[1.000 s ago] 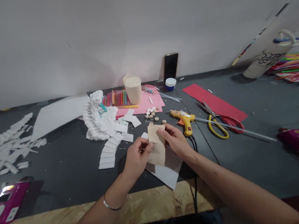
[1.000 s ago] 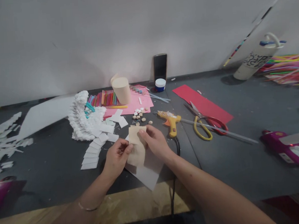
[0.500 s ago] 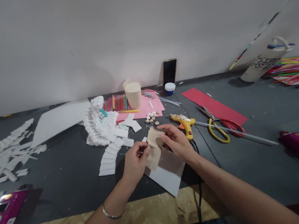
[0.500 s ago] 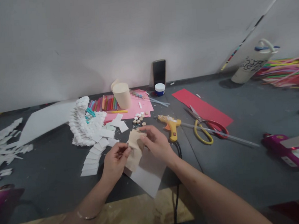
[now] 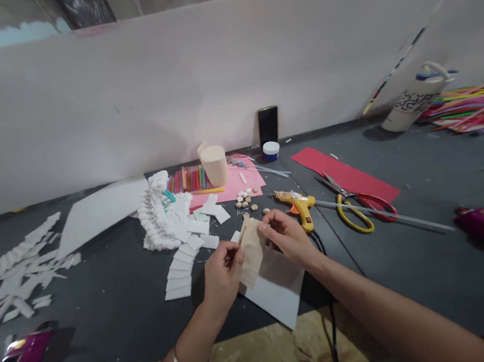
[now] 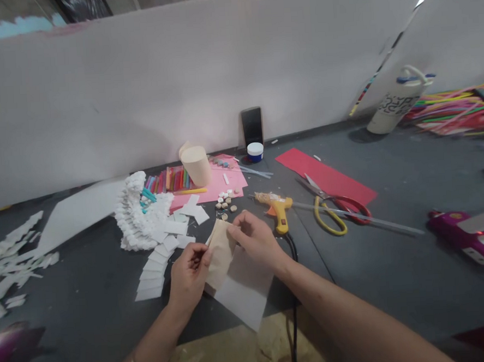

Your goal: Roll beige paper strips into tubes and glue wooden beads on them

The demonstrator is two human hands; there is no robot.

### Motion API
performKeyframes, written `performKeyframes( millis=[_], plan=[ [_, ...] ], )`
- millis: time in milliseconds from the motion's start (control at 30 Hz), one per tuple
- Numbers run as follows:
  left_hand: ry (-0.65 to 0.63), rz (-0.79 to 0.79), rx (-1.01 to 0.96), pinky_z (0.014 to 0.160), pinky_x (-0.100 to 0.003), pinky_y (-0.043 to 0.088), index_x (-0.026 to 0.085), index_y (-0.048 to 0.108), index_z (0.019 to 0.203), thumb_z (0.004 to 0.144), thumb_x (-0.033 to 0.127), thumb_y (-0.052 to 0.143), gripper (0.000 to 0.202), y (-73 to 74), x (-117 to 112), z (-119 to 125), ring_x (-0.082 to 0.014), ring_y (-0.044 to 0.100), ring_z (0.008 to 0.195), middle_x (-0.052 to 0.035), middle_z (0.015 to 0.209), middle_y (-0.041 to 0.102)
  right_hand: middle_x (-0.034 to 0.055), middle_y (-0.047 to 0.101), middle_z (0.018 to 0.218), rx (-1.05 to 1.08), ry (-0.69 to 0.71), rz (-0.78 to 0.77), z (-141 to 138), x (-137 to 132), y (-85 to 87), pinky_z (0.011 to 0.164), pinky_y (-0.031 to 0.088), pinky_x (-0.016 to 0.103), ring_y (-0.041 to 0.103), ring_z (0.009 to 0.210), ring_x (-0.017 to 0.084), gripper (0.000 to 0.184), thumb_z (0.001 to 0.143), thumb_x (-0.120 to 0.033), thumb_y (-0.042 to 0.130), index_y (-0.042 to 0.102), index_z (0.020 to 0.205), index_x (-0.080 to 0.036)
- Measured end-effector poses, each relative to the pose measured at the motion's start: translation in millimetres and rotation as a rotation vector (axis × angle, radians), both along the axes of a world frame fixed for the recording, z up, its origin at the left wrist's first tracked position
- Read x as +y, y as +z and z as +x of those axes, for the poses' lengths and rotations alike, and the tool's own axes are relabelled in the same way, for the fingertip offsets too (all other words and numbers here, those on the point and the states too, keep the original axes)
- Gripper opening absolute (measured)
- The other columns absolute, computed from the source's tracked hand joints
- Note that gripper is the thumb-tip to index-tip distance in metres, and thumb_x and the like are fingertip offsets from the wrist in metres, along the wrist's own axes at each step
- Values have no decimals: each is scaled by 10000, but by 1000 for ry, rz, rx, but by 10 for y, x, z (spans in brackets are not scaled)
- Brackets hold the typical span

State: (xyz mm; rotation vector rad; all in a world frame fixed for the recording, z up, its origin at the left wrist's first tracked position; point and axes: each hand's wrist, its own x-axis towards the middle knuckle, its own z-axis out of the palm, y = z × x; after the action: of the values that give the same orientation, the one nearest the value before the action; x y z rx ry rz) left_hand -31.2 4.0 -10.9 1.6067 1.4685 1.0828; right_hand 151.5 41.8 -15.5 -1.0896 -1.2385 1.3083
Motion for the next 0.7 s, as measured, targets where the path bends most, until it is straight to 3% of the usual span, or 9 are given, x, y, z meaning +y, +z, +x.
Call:
performKeyframes(
  millis=[300,500,600,700],
  plan=[
    [-9,-82,-192,656,-225,496,193,573,915,817,375,639,217,-37,8,43,-138,651,715,-28,799,682,-66,468,628,72,-34,-23,2,31,-10,427,361,218,410,482,81,318,757,-455,705,497,813,-220],
    [-61,-325,-450,496,-209,445,165,491,1142,723,548,693,602,87,19,85,-132,597,541,-9,685,671,-57,503,680,50,-37,-3,-22,0,-14,452,402,216,454,525,90,297,775,-386,701,475,892,-234],
    [-73,-436,-478,472,-221,440,153,507,1097,684,591,705,634,103,19,112,-141,583,490,-9,634,668,-57,501,695,21,-37,18,-49,-34,-51,439,424,219,454,510,88,280,790,-366,686,475,924,-240],
    [-74,-428,-428,466,-213,432,161,548,967,695,585,696,525,94,7,140,-136,577,484,0,603,656,-46,508,736,-4,-25,37,-70,-59,-86,436,446,217,468,524,88,256,810,-346,670,489,963,-248]
  ],
)
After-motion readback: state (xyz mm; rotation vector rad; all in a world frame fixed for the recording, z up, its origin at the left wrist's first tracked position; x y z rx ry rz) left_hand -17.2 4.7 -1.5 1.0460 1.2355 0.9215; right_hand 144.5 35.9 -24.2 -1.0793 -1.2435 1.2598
